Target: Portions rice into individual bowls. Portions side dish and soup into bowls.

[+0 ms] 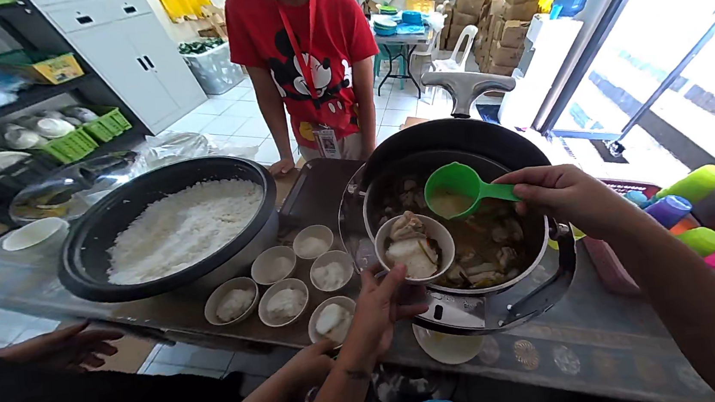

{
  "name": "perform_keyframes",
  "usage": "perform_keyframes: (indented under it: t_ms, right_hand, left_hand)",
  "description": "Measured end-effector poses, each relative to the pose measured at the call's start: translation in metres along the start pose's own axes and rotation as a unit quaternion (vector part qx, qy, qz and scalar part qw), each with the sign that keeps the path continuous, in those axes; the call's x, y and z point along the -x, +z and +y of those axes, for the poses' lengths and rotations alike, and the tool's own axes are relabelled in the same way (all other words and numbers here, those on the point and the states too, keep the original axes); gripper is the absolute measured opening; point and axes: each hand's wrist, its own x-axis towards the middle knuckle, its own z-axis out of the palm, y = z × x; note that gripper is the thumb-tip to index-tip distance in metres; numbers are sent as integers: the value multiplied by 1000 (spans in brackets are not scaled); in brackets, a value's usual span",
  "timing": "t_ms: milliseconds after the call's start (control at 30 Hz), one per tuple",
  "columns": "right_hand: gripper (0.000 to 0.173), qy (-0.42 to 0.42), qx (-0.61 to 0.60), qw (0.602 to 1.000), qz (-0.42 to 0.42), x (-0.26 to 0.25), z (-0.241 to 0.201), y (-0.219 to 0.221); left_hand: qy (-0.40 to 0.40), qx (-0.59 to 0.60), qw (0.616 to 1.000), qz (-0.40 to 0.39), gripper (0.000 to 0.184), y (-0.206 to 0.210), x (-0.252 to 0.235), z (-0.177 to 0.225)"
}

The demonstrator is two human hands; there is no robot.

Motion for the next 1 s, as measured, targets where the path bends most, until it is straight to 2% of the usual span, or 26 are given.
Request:
perform_keyframes:
  t_ms: [233,400,467,567,667,733,833,1000]
  right_hand:
    - [27,-84,224,970,45,21,-20,20]
    - [32,-152,287,941,89,28,-14,26]
    - [30,-129,243,959,70,26,-14,21]
    - [29,-41,20,999,14,17,-1,10]
    - [33,35,-165,986,10,17,20,7]
    - [33,47,-196,979,39,23,35,11]
    - [33,41,-179,980,81,40,62,21]
    - [33,52,-180,972,143,70,96,38]
  left_hand:
    - [-14,19,1000,-10,36,16,-6,4]
    - [-12,14,1000,-17,37,14,-8,6]
    - [-10,16,1000,-21,37,12,-7,6]
    - [-11,17,1000,-24,34,8,-3,9]
    - [-13,23,999,-37,29,-4,4,16]
    - [-14,19,999,-45,29,-16,7,24]
    - [5,-8,999,-37,29,-37,6,45]
    - [56,-62,996,27,29,-79,-26,96]
